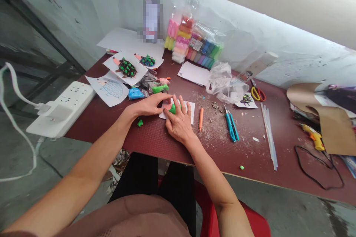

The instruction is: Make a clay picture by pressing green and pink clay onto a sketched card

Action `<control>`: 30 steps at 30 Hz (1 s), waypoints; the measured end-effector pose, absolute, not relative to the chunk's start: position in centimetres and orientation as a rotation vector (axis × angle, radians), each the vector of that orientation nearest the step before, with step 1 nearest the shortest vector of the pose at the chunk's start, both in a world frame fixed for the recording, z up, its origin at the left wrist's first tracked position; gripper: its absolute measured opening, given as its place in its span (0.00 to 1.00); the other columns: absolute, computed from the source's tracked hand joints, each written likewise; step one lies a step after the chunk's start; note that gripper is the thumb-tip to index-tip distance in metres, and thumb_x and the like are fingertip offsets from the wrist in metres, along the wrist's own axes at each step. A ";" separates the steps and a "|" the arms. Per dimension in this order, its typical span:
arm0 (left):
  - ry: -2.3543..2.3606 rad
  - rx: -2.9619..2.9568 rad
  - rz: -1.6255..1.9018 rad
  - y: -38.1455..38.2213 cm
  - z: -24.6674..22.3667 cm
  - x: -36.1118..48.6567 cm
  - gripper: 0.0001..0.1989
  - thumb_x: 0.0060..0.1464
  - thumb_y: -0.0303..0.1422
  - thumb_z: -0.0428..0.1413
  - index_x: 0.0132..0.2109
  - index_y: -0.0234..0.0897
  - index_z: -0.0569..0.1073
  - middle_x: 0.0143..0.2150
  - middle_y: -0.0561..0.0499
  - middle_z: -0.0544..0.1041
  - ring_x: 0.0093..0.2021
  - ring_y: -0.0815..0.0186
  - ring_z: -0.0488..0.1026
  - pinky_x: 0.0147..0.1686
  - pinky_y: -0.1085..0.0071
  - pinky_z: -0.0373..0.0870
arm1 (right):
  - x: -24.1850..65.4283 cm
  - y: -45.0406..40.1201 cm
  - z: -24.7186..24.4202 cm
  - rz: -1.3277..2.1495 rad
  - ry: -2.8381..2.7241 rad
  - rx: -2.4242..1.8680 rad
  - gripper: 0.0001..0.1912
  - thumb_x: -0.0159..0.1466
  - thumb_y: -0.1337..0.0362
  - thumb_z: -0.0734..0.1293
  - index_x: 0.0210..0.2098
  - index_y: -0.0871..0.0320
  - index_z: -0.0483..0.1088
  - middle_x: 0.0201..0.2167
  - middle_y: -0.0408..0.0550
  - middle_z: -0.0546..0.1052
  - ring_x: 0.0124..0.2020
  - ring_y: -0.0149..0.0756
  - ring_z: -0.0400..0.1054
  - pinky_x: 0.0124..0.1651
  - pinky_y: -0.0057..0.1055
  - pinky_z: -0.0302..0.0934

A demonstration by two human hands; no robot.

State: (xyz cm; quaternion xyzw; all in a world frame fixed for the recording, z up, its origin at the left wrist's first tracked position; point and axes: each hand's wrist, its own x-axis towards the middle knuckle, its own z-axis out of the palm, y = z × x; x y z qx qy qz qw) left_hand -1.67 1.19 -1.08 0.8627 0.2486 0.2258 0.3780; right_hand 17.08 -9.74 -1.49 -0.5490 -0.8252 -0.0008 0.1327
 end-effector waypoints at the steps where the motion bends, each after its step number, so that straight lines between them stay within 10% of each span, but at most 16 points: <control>1: 0.633 2.202 0.581 1.2 -1.1 -1.7 0.24 0.48 0.21 0.54 0.54 0.33 0.75 0.51 0.43 0.80 0.51 0.57 0.75 0.55 0.60 0.71 | 17.1 -9.7 -1.5 -0.008 -2.394 -1.590 0.26 0.69 0.63 0.64 0.66 0.43 0.71 0.81 0.42 0.45 0.80 0.55 0.36 0.77 0.62 0.33; 30: 0.595 2.175 0.623 1.6 -2.2 -2.0 0.38 0.48 0.19 0.53 0.68 0.34 0.69 0.60 0.41 0.77 0.56 0.58 0.75 0.61 0.58 0.70 | 17.6 -10.0 -1.5 -0.103 -2.401 -1.589 0.23 0.70 0.63 0.65 0.63 0.45 0.74 0.80 0.43 0.47 0.79 0.56 0.40 0.76 0.60 0.37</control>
